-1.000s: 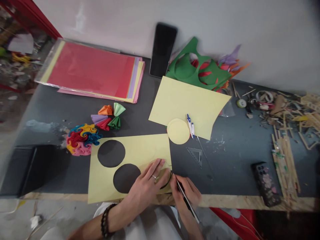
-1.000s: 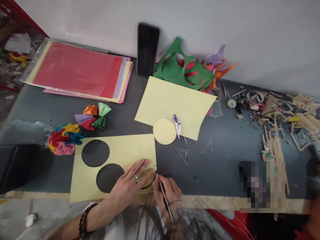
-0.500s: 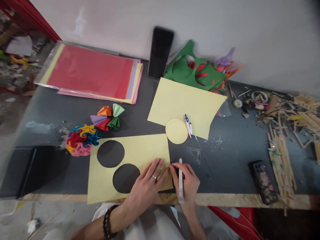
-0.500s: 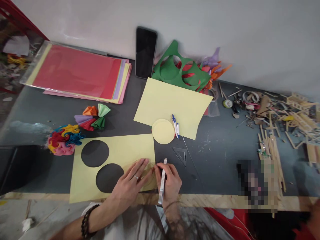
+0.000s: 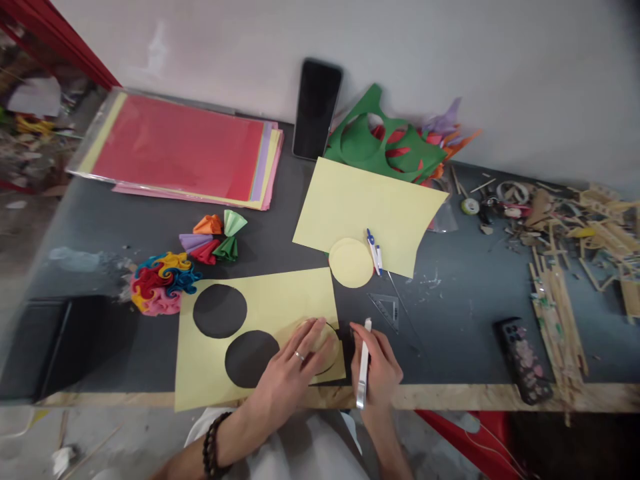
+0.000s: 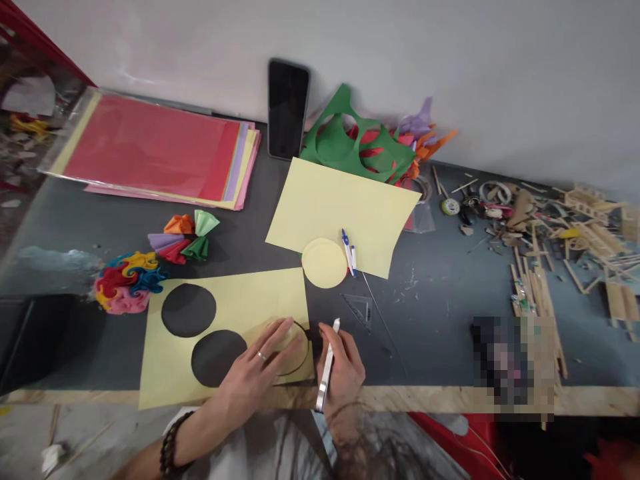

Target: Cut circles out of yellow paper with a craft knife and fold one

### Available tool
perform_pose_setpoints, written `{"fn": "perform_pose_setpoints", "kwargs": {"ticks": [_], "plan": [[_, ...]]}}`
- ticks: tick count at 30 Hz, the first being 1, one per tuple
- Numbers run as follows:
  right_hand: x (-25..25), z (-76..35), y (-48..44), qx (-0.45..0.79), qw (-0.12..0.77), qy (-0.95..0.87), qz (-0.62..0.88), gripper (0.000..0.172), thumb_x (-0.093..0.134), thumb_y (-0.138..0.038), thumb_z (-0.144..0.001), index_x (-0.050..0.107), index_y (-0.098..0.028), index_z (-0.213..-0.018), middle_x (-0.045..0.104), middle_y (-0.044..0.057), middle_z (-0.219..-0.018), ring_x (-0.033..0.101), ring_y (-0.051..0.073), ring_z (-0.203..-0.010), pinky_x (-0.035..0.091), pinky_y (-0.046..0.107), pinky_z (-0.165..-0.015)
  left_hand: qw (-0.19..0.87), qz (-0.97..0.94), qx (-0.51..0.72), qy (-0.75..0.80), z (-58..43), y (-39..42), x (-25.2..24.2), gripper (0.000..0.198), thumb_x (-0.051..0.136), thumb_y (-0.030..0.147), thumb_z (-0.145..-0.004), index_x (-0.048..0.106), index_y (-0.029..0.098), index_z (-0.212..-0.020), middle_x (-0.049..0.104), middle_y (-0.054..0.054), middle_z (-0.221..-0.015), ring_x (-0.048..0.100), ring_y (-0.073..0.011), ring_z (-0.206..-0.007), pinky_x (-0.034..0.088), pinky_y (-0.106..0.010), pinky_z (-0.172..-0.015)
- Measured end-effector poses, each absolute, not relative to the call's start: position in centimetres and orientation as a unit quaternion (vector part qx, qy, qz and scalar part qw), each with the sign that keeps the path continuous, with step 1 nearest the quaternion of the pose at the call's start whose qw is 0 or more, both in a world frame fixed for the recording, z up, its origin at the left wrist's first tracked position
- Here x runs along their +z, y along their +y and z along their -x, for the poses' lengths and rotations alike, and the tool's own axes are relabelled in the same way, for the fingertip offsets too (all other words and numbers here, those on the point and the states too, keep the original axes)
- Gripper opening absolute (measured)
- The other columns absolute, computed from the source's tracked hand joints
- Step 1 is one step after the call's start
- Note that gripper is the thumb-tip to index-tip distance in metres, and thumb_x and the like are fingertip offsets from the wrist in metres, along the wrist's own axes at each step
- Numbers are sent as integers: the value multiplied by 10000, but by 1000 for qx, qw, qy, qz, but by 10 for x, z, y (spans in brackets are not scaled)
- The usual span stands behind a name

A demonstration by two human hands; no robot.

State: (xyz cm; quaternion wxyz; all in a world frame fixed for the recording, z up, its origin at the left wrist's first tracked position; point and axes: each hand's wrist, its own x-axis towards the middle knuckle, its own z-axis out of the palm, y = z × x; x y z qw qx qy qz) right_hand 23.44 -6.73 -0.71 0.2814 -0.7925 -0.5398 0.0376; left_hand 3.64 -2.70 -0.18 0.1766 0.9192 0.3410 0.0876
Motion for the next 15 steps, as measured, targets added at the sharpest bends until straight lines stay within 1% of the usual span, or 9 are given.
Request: {"fn": "perform_pose_setpoints", "kwargs": {"ticks": [3,6,8,11,13,15], "plan": [[-10,-236,-74,9,266,-552,790,274,561,-220,-1022,806,-260,-1137,802,34,-1002,783,165,-886,596,245,-799,206,-903,106,362,-36,-26,-1,668,535,156,-1013,316,155,-1643,422,-132,-1709,337,-238,-1612,498,-372,-1229],[-4,-237,-77,19,281,-547,789,249,584,-241,-1018,804,-245,-1133,810,41,-980,779,157,-849,599,233,-752,208,-897,117,372,-40,-25,-1,679,558,195,-1015,310,150,-1646,480,-124,-1676,360,-230,-1602,486,-380,-1244],[5,-234,-78,72,291,-546,783,229,604,-288,-1012,800,-252,-1125,813,45,-981,783,169,-843,613,249,-731,203,-897,117,375,-41,-26,-1,685,545,156,-1011,300,155,-1650,517,-105,-1654,362,-209,-1600,465,-365,-1262],[21,-225,-78,170,287,-541,772,221,615,-354,-994,782,-283,-1120,820,37,-992,797,206,-840,637,292,-686,202,-897,111,377,-41,-27,-1,724,512,89,-996,247,142,-1667,521,-99,-1652,349,-198,-1605,449,-350,-1274],[29,-217,-77,207,295,-530,767,218,600,-374,-986,769,-301,-1102,825,28,-979,806,228,-830,650,310,-657,206,-897,114,373,-38,-27,0,746,497,62,-986,224,151,-1676,511,-95,-1658,364,-194,-1599,451,-346,-1272],[34,-209,-77,240,316,-509,764,192,618,-396,-967,746,-319,-1088,830,13,-945,808,236,-775,658,314,-626,214,-894,133,370,-35,-27,1,753,485,46,-983,221,161,-1678,518,-89,-1654,385,-190,-1590,455,-347,-1269]]}}
